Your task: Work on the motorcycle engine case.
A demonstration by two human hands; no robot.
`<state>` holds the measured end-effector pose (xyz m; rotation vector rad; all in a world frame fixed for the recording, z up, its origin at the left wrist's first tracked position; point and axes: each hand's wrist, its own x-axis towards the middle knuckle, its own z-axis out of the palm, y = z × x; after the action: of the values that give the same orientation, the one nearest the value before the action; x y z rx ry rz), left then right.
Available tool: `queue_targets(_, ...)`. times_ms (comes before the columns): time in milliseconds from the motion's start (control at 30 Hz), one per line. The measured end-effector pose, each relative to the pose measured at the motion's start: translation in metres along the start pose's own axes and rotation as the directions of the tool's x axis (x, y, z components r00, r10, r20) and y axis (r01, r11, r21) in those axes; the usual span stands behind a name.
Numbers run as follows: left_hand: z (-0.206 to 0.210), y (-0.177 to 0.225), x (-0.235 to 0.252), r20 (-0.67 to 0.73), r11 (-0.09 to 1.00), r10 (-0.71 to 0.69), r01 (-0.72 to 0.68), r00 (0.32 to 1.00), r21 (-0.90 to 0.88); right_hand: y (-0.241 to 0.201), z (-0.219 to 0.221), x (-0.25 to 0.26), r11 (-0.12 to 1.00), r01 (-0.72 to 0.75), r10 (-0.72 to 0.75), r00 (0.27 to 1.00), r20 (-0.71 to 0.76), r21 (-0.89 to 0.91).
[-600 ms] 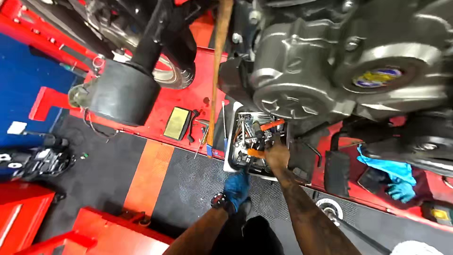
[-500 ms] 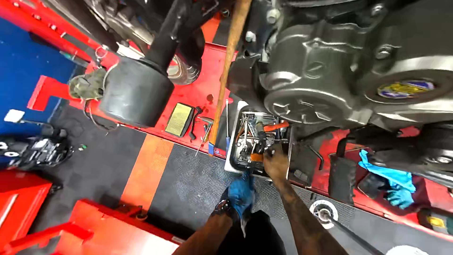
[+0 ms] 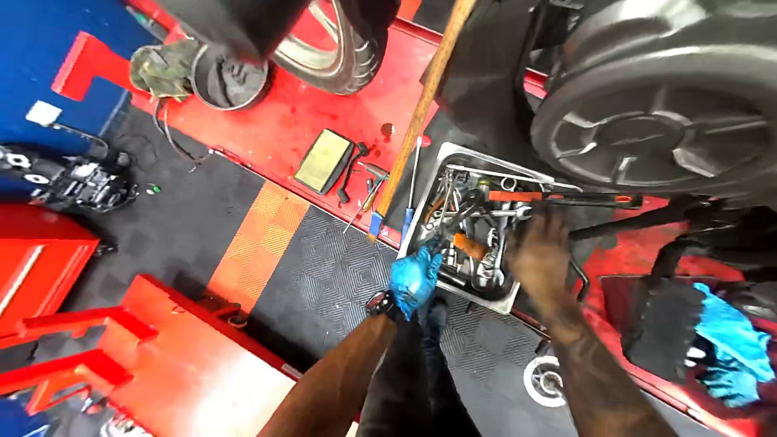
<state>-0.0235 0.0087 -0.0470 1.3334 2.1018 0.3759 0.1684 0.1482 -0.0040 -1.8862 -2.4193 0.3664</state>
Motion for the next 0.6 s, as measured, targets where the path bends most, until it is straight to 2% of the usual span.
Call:
queue_targets(33, 0.002, 0.001, 0.003, 0.017, 1.000, -0.001, 0.001, 1.000, -0.021, 0.009, 0.008, 0.021, 0.999, 0.027, -0.029, 0.999, -0.046, -0.027)
queue_targets(133, 0.003, 0.001, -0.006, 0.015, 0.966, 0.004, 0.000, 1.000, -0.258, 0.029, 0.011, 0.058, 0.995, 0.022, -0.020, 1.000, 0.022, -0.096)
queue_targets(233, -0.003, 0.001, -0.042, -0.028, 0.857, -0.056, 0.033, 0.998, -0.515, -0.002, -0.042, 0.059, 0.983, -0.053, 0.096, 0.964, 0.246, -0.175)
queue_targets(333, 0.005, 0.005, -0.062, -0.125, 0.804, -0.171, 0.065, 0.977, -0.592, -0.004, -0.064, 0.052, 0.982, 0.029, 0.028, 0.956, 0.292, -0.188)
queue_targets(400, 0.004, 0.010, -0.049, -0.112, 0.848, -0.188, 0.103, 0.976, -0.520, -0.006, -0.073, 0.054, 0.982, 0.103, -0.050, 0.950, 0.309, -0.158)
queue_targets(467, 0.002, 0.018, -0.026, -0.084, 0.939, -0.178, 0.144, 0.980, -0.312, -0.016, -0.081, 0.056, 0.988, 0.103, -0.063, 0.952, 0.300, -0.119)
queue_targets(533, -0.014, 0.038, -0.012, 0.072, 0.972, -0.228, 0.232, 0.971, -0.042, -0.026, -0.091, 0.055, 0.989, 0.072, -0.030, 0.955, 0.295, -0.131)
queue_targets(600, -0.046, 0.068, -0.014, 0.221, 0.970, -0.240, 0.225, 0.945, 0.089, -0.038, -0.106, 0.056, 0.992, 0.065, -0.019, 0.929, 0.370, -0.112)
